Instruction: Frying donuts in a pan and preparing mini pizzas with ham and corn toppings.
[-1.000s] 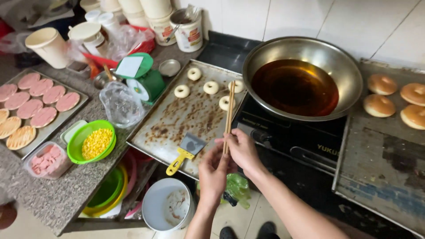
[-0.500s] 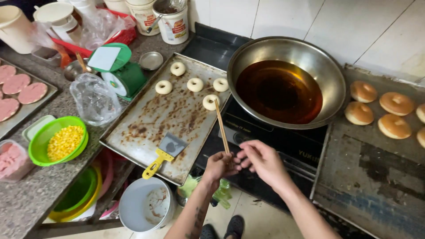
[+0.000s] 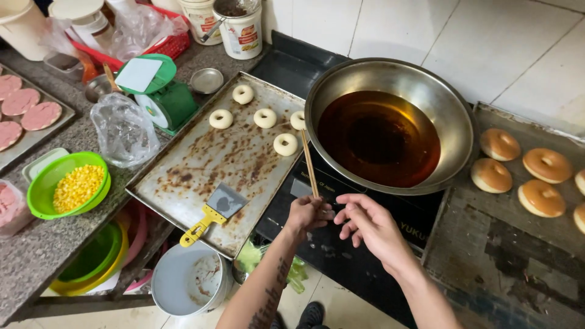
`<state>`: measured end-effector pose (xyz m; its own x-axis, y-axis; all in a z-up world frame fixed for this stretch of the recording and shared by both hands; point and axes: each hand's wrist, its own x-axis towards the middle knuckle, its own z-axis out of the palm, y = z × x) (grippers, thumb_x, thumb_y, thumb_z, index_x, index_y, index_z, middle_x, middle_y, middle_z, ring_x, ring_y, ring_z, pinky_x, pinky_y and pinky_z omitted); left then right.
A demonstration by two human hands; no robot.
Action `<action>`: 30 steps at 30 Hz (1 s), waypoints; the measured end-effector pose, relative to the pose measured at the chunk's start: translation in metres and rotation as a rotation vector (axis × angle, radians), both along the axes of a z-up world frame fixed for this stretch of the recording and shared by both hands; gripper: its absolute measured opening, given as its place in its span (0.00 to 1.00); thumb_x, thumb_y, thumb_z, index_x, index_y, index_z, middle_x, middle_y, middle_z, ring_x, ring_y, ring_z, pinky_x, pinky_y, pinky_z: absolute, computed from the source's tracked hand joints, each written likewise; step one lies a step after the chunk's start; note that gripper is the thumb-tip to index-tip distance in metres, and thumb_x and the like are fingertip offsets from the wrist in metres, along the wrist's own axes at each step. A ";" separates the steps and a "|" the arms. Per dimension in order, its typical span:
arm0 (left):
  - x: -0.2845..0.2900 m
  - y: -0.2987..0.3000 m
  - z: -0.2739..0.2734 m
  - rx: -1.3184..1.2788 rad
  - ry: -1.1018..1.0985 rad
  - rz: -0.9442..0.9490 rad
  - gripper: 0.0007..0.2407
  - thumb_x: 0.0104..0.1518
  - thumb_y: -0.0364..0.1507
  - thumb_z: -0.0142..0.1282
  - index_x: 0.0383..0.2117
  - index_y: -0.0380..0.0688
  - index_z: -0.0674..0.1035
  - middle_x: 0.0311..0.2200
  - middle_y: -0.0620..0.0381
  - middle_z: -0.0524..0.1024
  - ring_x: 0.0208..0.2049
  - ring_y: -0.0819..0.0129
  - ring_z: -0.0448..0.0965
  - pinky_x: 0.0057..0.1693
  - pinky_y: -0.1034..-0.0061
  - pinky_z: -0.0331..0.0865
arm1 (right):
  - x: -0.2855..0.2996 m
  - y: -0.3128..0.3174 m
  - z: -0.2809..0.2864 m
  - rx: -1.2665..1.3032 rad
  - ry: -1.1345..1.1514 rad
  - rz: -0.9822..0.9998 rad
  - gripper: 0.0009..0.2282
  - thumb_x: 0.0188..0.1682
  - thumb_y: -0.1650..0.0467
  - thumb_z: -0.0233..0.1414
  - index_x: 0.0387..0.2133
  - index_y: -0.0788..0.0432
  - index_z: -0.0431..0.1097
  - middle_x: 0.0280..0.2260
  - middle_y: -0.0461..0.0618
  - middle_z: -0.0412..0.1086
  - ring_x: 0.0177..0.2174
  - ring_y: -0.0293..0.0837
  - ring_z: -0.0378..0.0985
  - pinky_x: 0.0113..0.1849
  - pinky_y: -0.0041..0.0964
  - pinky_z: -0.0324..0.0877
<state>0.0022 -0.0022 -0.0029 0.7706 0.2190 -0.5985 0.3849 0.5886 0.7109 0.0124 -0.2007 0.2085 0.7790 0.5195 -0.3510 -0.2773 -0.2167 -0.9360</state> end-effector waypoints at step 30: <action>-0.187 0.256 -0.091 1.866 0.528 -0.607 0.35 0.60 0.38 0.63 0.80 0.59 0.69 0.47 0.60 0.86 0.51 0.59 0.87 0.55 0.58 0.79 | 0.032 0.248 -0.061 -0.006 0.061 0.216 0.18 0.67 0.68 0.53 0.62 0.71 0.77 0.36 0.65 0.80 0.26 0.50 0.87 0.20 0.32 0.76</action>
<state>-0.1845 0.2539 -0.0937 0.8279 0.5430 -0.1404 0.5419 -0.8390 -0.0489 0.0442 0.0478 0.1475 0.6274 0.6694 -0.3978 -0.2799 -0.2828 -0.9174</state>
